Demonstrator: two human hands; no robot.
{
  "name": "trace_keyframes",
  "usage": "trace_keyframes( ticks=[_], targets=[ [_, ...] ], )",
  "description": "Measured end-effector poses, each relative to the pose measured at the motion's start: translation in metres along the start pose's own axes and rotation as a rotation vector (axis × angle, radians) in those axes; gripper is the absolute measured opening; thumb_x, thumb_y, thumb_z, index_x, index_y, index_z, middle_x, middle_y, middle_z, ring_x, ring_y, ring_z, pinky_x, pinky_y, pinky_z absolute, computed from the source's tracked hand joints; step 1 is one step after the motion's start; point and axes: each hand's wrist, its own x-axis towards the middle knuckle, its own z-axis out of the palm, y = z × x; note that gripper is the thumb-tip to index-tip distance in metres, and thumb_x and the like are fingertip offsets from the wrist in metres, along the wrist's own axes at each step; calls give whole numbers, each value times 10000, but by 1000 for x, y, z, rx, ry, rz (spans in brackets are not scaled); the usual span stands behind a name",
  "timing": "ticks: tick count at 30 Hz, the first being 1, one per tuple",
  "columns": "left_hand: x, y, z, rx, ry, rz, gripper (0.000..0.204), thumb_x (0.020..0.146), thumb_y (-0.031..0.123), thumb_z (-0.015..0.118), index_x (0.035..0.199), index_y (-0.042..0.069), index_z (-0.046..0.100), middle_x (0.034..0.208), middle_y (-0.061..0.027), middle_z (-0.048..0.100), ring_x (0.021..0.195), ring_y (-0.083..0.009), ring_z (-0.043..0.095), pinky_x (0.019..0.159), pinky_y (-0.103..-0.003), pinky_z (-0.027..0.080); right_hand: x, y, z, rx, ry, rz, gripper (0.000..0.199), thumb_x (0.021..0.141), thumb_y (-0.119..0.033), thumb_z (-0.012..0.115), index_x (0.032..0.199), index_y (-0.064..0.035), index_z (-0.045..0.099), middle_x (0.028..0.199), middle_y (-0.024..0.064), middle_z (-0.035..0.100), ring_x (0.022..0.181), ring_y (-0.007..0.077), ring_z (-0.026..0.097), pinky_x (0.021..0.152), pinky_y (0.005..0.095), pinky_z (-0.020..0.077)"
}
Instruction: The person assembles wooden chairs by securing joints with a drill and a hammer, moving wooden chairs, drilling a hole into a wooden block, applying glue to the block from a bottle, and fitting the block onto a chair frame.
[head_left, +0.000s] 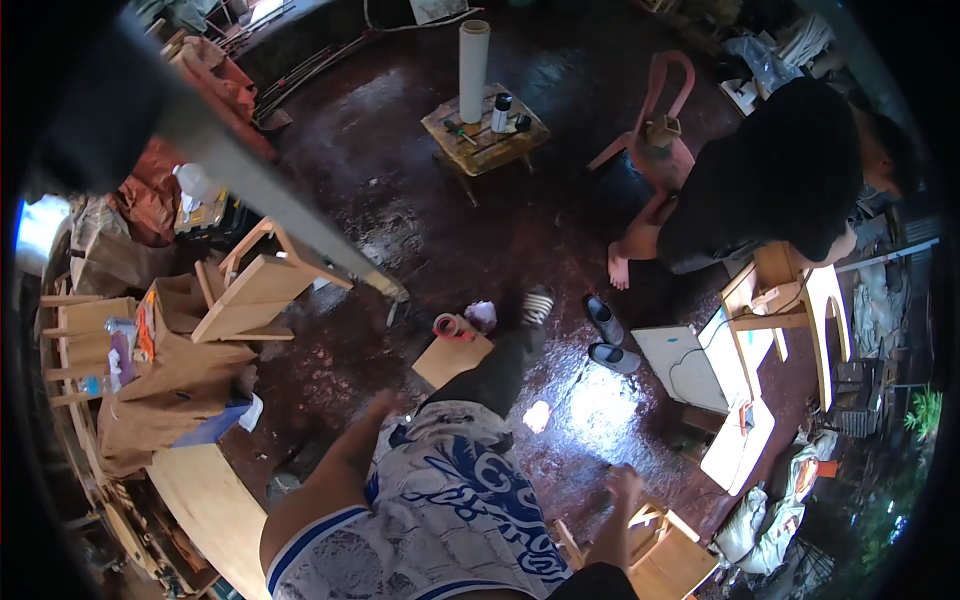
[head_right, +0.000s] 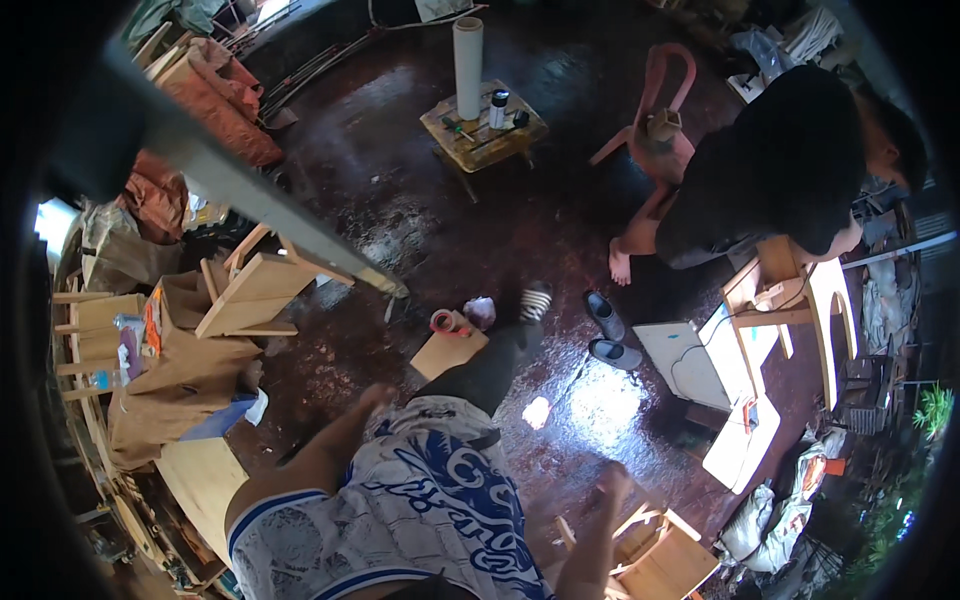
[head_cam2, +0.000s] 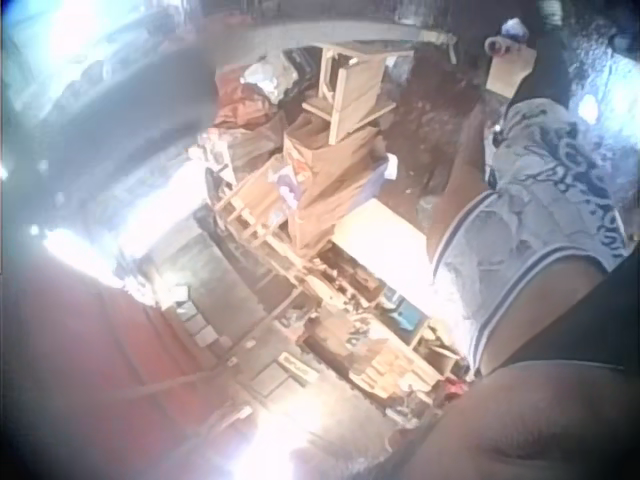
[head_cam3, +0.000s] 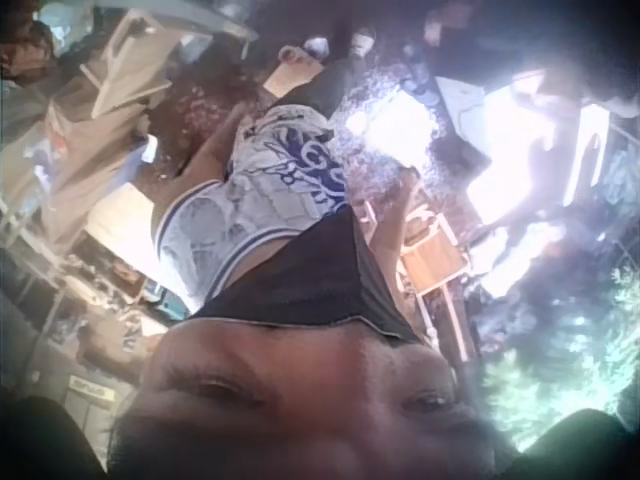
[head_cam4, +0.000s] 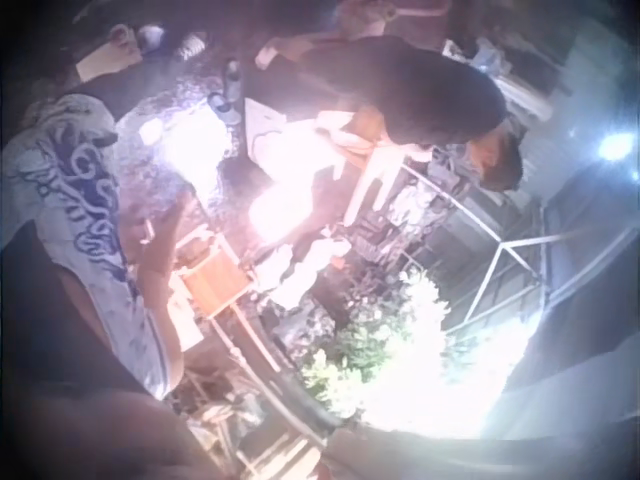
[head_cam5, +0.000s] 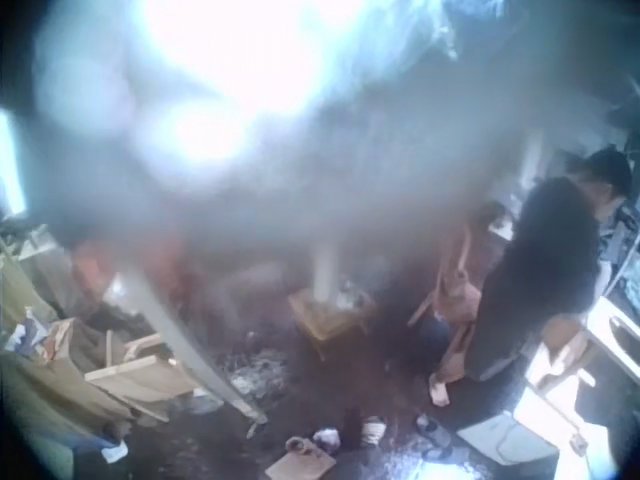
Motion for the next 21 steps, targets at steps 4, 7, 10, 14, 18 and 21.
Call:
trace_keyframes(
  ticks=[4,7,10,14,18,21],
  targets=[
    [107,194,-85,-311,102,199,392,862,379,584,1060,80,743,1006,-203,732,995,-389,698,854,-435,538,91,-54,110,-170,-787,-135,351,915,-108,617,1264,-77,629,883,107,705,631,188,640,512,333,509],
    [157,321,-165,-467,135,211,357,844,345,654,1038,63,757,994,-137,753,963,-263,718,849,-388,538,120,-154,213,-496,-782,-597,374,882,-115,693,1252,-69,657,889,92,715,654,161,657,555,296,528],
    [187,446,-224,-543,194,335,332,839,307,679,1046,61,759,977,-121,758,936,-232,716,836,-365,536,125,-314,258,-326,-691,-39,411,883,-183,709,1272,-72,639,976,78,707,775,171,676,600,338,559],
    [222,616,-350,-624,57,664,216,827,146,670,1002,36,734,895,-73,727,864,-197,681,794,-322,529,216,-447,255,285,-843,14,430,839,-175,715,1260,-118,651,956,76,701,742,195,676,591,349,560],
    [226,833,-542,-643,366,976,265,775,27,603,1027,33,684,945,-50,670,905,-163,630,825,-311,505,281,-558,285,-786,-213,-536,304,779,-253,714,1021,-71,751,888,140,734,798,293,720,714,428,567],
    [162,961,-732,-550,730,1434,355,763,-18,625,1106,47,692,1019,-62,692,858,-170,633,809,-312,508,349,-641,324,-699,-460,-457,298,782,-272,697,1009,-88,758,933,146,745,869,293,723,794,410,555]
  ],
)
